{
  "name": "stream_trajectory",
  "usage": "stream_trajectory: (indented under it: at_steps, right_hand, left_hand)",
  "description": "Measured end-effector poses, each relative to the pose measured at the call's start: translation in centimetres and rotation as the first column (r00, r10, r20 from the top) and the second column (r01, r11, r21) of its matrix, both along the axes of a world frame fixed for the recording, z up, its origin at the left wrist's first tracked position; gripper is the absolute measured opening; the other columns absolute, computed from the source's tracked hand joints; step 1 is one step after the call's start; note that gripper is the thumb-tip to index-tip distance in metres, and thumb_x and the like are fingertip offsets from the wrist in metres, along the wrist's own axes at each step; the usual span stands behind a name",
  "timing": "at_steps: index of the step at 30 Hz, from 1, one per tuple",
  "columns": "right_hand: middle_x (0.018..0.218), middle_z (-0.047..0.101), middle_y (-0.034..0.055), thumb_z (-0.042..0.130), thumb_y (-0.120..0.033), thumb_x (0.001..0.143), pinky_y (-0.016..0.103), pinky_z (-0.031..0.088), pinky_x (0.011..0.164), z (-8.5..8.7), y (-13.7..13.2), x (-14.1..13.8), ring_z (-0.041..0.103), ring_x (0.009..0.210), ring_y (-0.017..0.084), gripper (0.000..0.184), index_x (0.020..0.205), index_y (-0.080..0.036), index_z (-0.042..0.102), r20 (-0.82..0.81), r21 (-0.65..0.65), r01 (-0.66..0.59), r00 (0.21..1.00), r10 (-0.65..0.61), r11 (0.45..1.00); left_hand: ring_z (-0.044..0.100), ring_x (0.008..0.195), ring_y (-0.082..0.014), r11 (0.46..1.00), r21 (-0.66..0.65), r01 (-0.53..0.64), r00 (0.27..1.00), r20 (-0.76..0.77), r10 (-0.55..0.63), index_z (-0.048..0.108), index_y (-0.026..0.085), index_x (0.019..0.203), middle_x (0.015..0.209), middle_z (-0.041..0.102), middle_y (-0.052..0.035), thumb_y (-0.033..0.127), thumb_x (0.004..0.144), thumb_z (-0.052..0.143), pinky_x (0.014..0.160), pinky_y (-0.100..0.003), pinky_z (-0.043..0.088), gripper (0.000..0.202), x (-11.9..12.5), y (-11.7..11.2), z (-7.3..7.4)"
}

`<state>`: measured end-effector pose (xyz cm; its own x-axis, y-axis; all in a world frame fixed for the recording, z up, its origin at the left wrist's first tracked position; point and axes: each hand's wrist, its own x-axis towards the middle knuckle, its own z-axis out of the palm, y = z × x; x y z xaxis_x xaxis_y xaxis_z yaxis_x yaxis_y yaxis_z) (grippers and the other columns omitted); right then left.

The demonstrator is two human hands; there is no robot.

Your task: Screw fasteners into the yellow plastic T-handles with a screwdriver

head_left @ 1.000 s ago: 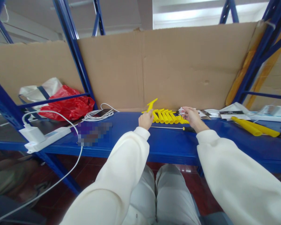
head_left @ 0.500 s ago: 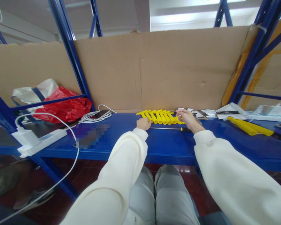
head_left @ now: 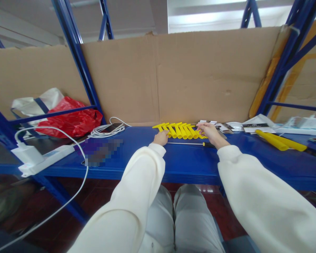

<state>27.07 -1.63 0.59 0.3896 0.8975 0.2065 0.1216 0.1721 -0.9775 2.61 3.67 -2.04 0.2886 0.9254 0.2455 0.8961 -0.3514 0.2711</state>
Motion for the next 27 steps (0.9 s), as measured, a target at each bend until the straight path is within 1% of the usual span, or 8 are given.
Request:
stream_trajectory:
  at_steps: [4, 10, 17, 21, 22, 24, 26, 27]
  right_hand:
    - [0.065, 0.066, -0.0007, 0.071, -0.008, 0.088, 0.018, 0.042, 0.05, 0.1, -0.1, 0.0, 0.053, 0.053, 0.009, 0.013, 0.081, -0.018, 0.07, 0.008, -0.006, -0.006, 1.0, 0.006, 1.0]
    - [0.066, 0.064, -0.0009, 0.067, -0.003, 0.09, 0.019, 0.041, 0.051, 0.3, -0.4, -0.2, 0.053, 0.053, 0.009, 0.022, 0.074, -0.018, 0.067, -0.008, -0.019, -0.014, 1.0, 0.014, 1.0]
    - [0.066, 0.064, -0.0008, 0.077, -0.01, 0.085, 0.02, 0.041, 0.051, 0.0, -0.1, 0.1, 0.054, 0.054, 0.01, 0.016, 0.076, -0.019, 0.067, 0.011, 0.003, -0.043, 0.999, 0.043, 0.999]
    - [0.066, 0.065, -0.0008, 0.08, -0.014, 0.082, 0.02, 0.043, 0.052, 0.3, 0.0, 1.2, 0.054, 0.054, 0.01, 0.014, 0.078, -0.02, 0.068, 0.005, 0.04, -0.025, 1.0, 0.025, 0.999]
    - [0.067, 0.065, -0.0009, 0.081, -0.015, 0.082, 0.02, 0.042, 0.051, 0.5, -0.1, 1.8, 0.053, 0.054, 0.01, 0.014, 0.078, -0.02, 0.067, 0.009, 0.05, -0.008, 1.0, 0.008, 0.999]
    - [0.067, 0.065, -0.0004, 0.079, -0.016, 0.082, 0.02, 0.041, 0.05, 1.0, -0.5, 3.3, 0.052, 0.053, 0.01, 0.014, 0.078, -0.02, 0.067, 0.035, 0.045, 0.08, 0.996, -0.082, 0.996]
    - [0.067, 0.066, 0.0007, 0.074, -0.011, 0.081, 0.022, 0.043, 0.05, 1.7, -1.2, 5.4, 0.052, 0.055, 0.011, 0.013, 0.076, -0.021, 0.066, 0.106, 0.006, 0.247, 0.963, -0.246, 0.969]
    - [0.067, 0.066, 0.0015, 0.071, -0.01, 0.081, 0.023, 0.045, 0.052, 2.1, -1.7, 6.8, 0.055, 0.057, 0.013, 0.012, 0.077, -0.021, 0.067, 0.183, -0.005, 0.322, 0.931, -0.316, 0.947]
  left_hand:
    - [0.061, 0.155, -0.0294, 1.0, 0.003, 0.01, 1.0, 0.02, -0.01, 0.066, 0.024, 0.159, 0.17, 0.06, -0.0142, 0.013, 0.107, 0.052, 0.129, -0.043, 0.049, 0.055, -0.1, 0.3, 0.0]
    - [0.063, 0.153, -0.0296, 1.0, -0.014, 0.005, 1.0, 0.02, -0.005, 0.065, 0.022, 0.159, 0.169, 0.062, -0.0151, 0.012, 0.107, 0.051, 0.128, -0.043, 0.049, 0.055, -0.1, 0.3, 0.2]
    - [0.065, 0.15, -0.0285, 0.999, -0.035, -0.033, 0.999, 0.0, 0.033, 0.064, 0.023, 0.16, 0.161, 0.069, -0.0161, 0.008, 0.105, 0.054, 0.127, -0.041, 0.05, 0.058, -0.3, -0.1, 0.6]
    - [0.067, 0.149, -0.0276, 0.999, -0.036, -0.038, 0.999, 0.01, 0.038, 0.065, 0.023, 0.159, 0.156, 0.072, -0.0167, 0.007, 0.104, 0.055, 0.128, -0.04, 0.049, 0.058, -0.6, 0.0, 0.5]
    - [0.067, 0.148, -0.0276, 0.999, -0.034, -0.038, 0.999, 0.012, 0.038, 0.065, 0.023, 0.159, 0.155, 0.073, -0.0164, 0.008, 0.104, 0.055, 0.128, -0.04, 0.049, 0.058, -0.6, 0.0, 0.4]
    - [0.068, 0.147, -0.0279, 0.999, -0.026, -0.037, 0.999, 0.015, 0.037, 0.066, 0.025, 0.158, 0.154, 0.074, -0.0151, 0.008, 0.103, 0.055, 0.127, -0.041, 0.05, 0.059, -0.8, 0.2, 0.3]
    - [0.069, 0.146, -0.0288, 0.999, -0.023, -0.033, 0.999, 0.015, 0.034, 0.067, 0.026, 0.158, 0.154, 0.074, -0.0148, 0.008, 0.102, 0.054, 0.126, -0.042, 0.051, 0.06, -0.8, 0.3, 0.3]
    - [0.069, 0.146, -0.0292, 0.999, -0.023, -0.032, 0.999, 0.015, 0.033, 0.067, 0.026, 0.158, 0.153, 0.074, -0.015, 0.008, 0.102, 0.053, 0.126, -0.042, 0.051, 0.06, -0.9, 0.3, 0.2]
